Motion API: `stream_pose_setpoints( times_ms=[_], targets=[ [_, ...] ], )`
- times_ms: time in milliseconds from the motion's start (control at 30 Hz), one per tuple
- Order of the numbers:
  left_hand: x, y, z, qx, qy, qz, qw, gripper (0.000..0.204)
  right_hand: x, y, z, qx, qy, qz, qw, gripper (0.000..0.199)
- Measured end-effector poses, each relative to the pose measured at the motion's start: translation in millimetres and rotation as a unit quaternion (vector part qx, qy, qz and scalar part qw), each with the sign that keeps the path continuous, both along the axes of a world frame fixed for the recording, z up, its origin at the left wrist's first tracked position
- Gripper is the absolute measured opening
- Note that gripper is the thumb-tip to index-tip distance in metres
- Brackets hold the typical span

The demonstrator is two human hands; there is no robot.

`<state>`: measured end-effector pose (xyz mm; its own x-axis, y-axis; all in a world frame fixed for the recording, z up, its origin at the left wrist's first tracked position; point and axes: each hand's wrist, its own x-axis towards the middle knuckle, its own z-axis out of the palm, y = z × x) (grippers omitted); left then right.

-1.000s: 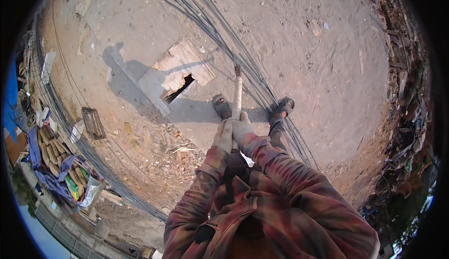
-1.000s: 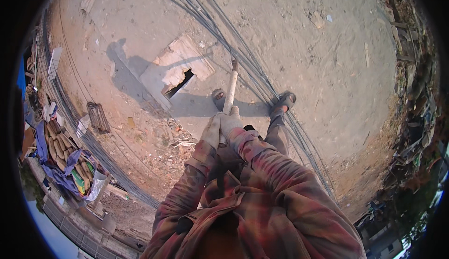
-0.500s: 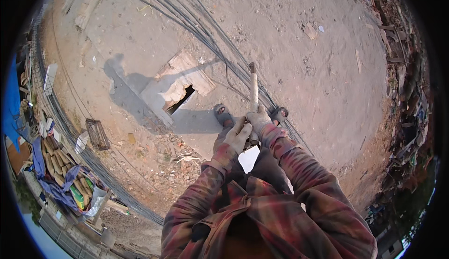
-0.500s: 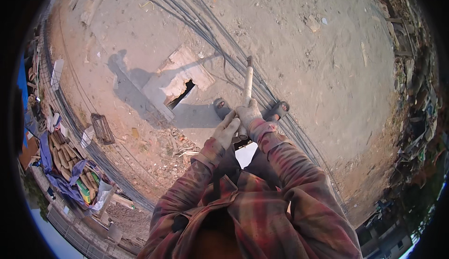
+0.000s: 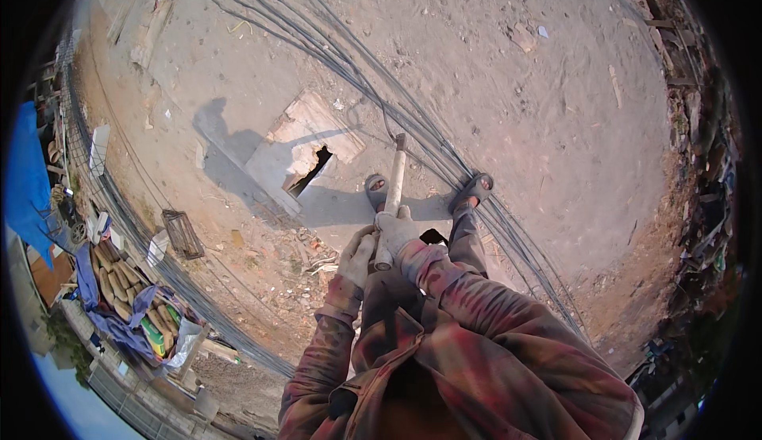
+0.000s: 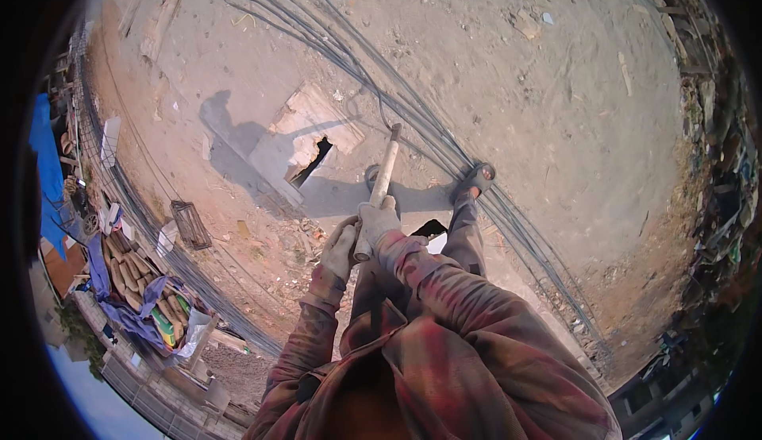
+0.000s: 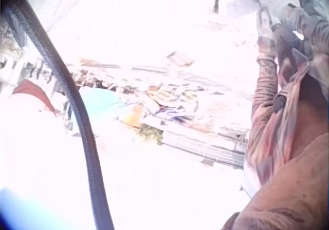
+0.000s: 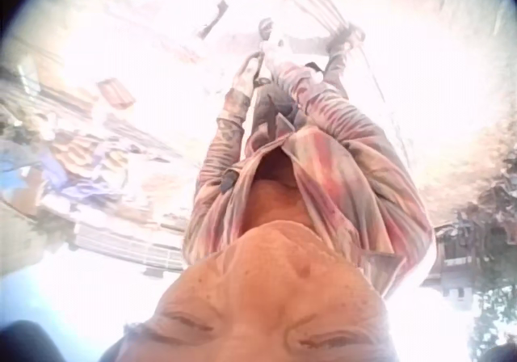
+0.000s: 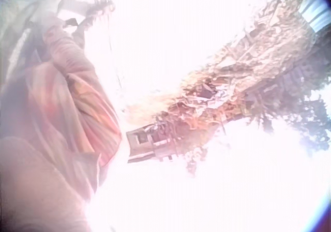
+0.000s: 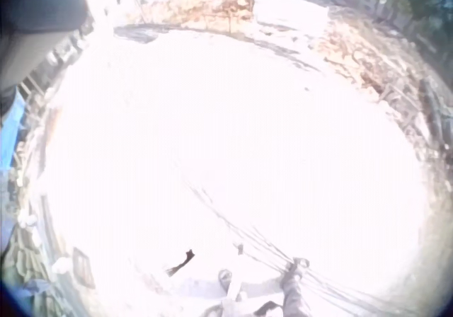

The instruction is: The person bends long pieces of metal rebar using a long-handled bending tool by hand on a construction site.

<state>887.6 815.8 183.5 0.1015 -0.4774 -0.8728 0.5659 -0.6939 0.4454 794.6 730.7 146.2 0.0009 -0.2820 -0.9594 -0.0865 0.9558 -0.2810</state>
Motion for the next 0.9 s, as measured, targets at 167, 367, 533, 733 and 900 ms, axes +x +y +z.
stream_pose_setpoints(
  times_ms=[167, 367, 533, 733, 900],
  targets=[
    [29.3, 10.1, 1.7, -0.035, -0.077, -0.023, 0.996, 0.05, 41.4, 20.6, -14.7, -0.014, 0.061, 0.042, 0.997, 0.034],
    [80.5, 4.1, -11.5, -0.038, -0.07, 0.002, 0.997, 0.048, 97.1, 25.1, -32.4, -0.042, 0.054, 0.049, 0.996, 0.034],
    [137.6, -2.9, -22.9, -0.001, -0.086, -0.021, 0.996, 0.048, 134.3, 8.7, -15.4, -0.028, -0.047, 0.229, 0.972, 0.048],
    [209.8, -26.8, -34.0, 0.052, -0.091, -0.033, 0.994, 0.043, 203.5, -10.2, -34.0, 0.084, -0.171, 0.126, 0.974, 0.052],
    [212.5, -32.0, -52.4, 0.087, -0.119, -0.092, 0.985, 0.034, 216.8, 10.3, -70.8, 0.008, -0.063, 0.21, 0.976, 0.05]
  ],
)
